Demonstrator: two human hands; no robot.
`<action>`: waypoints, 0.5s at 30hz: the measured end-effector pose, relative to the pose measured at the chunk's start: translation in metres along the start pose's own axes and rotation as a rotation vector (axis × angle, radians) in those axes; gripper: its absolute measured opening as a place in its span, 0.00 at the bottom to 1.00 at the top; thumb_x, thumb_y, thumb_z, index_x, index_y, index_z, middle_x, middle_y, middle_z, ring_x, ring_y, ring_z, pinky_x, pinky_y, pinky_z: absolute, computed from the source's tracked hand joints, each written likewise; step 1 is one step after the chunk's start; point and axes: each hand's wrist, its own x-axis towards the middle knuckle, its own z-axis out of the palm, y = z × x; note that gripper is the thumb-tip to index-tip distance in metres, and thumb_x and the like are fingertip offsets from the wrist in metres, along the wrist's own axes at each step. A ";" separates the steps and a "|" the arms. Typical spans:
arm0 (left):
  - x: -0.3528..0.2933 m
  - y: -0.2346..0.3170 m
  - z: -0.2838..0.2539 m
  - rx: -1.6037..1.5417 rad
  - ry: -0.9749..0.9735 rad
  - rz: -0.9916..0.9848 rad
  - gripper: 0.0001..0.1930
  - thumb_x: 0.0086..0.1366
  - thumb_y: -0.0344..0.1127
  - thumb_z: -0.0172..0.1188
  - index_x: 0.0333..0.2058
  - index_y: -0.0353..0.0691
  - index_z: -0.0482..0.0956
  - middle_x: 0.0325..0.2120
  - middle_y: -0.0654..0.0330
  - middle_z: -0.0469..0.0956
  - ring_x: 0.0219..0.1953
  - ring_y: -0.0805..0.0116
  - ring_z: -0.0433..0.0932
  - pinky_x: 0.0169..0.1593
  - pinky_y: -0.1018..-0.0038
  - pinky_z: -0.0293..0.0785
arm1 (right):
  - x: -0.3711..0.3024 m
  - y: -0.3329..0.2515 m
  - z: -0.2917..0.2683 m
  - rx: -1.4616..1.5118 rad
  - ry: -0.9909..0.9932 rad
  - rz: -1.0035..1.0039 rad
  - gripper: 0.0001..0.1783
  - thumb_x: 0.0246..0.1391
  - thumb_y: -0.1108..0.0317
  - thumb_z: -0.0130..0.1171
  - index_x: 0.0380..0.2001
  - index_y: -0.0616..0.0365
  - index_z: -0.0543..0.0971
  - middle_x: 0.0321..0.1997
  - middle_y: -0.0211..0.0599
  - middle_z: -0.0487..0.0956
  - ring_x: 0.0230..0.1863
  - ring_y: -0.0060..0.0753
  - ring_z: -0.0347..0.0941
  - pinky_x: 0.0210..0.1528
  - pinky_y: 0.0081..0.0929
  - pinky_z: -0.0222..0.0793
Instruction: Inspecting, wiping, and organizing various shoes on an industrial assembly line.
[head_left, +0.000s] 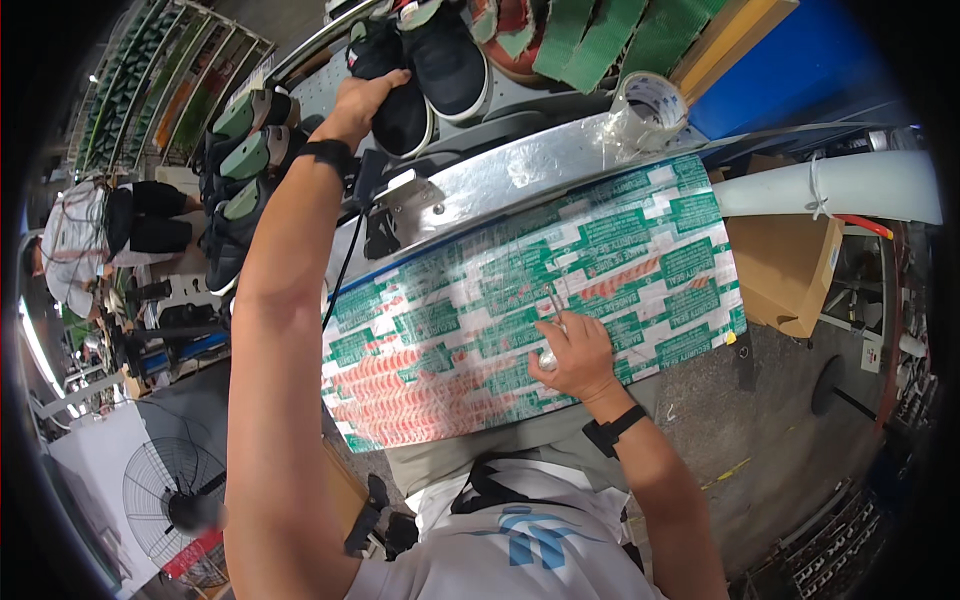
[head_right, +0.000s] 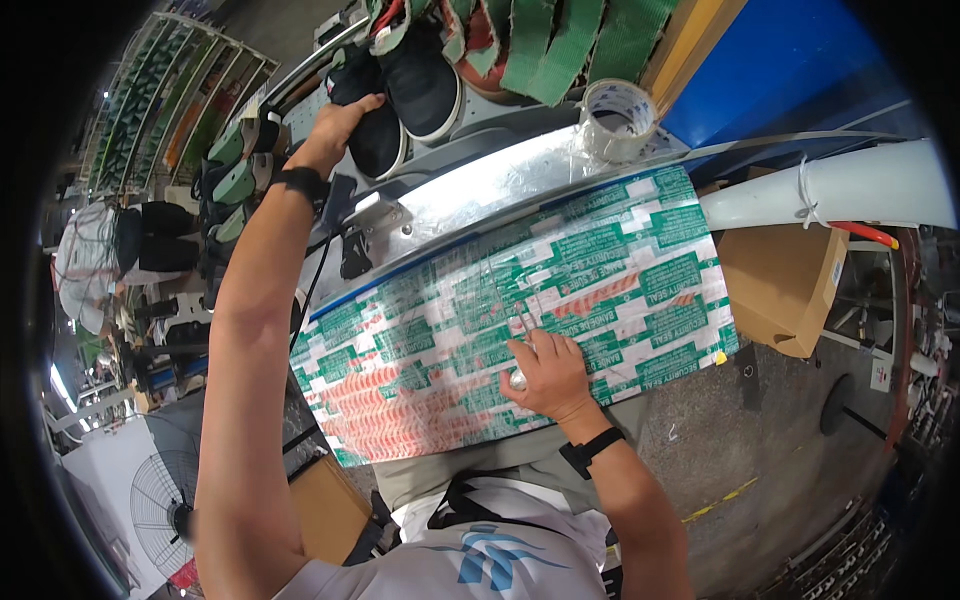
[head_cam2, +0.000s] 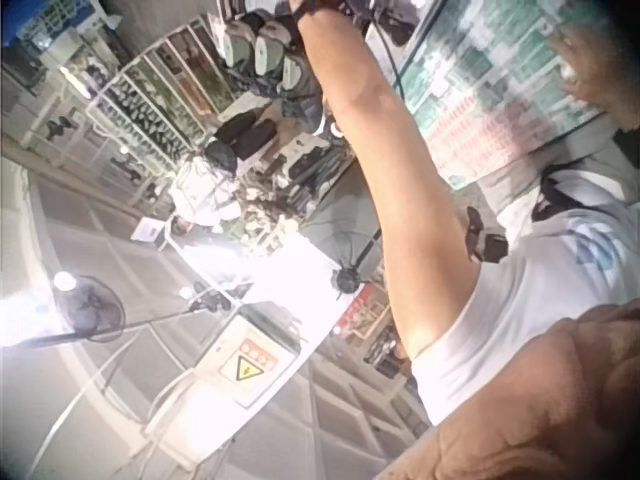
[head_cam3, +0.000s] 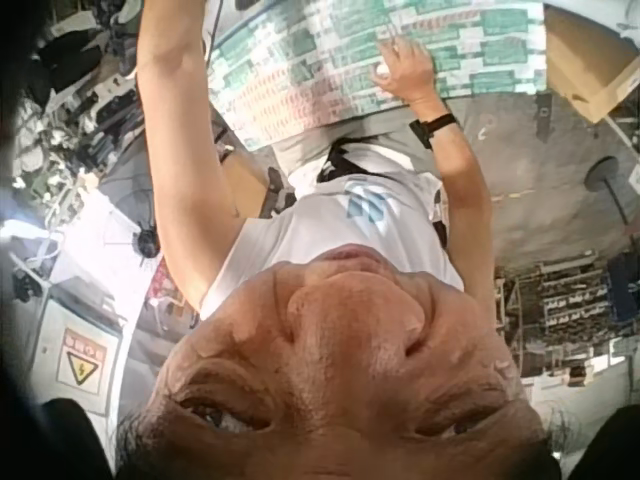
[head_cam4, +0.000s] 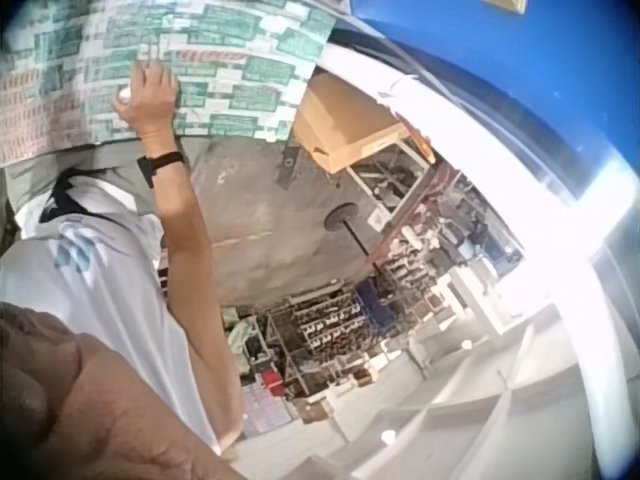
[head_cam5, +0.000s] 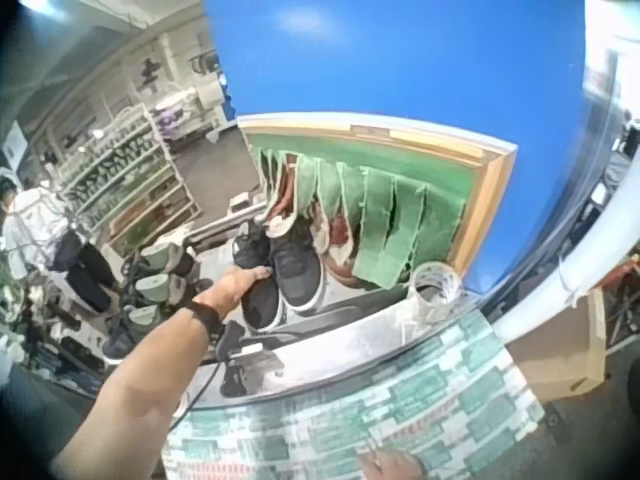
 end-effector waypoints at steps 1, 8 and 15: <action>0.001 0.003 -0.008 -0.045 0.029 -0.006 0.35 0.57 0.52 0.83 0.56 0.31 0.85 0.51 0.56 0.89 0.49 0.63 0.88 0.56 0.65 0.82 | 0.000 0.000 0.000 0.011 0.011 -0.006 0.25 0.45 0.57 0.74 0.48 0.51 0.87 0.46 0.40 0.78 0.43 0.46 0.79 0.47 0.43 0.76; -0.147 0.024 -0.082 -0.607 -0.176 0.036 0.27 0.68 0.57 0.73 0.56 0.43 0.85 0.47 0.59 0.89 0.45 0.61 0.89 0.52 0.64 0.86 | 0.000 0.000 0.000 0.001 0.009 -0.027 0.21 0.48 0.55 0.74 0.44 0.53 0.87 0.42 0.37 0.77 0.40 0.44 0.77 0.45 0.43 0.75; -0.408 -0.083 -0.044 -0.265 0.122 0.313 0.42 0.58 0.37 0.78 0.69 0.32 0.70 0.55 0.52 0.84 0.56 0.63 0.83 0.63 0.67 0.78 | -0.001 -0.003 0.005 0.039 0.057 -0.054 0.20 0.48 0.57 0.73 0.43 0.53 0.86 0.43 0.41 0.78 0.44 0.49 0.79 0.46 0.46 0.76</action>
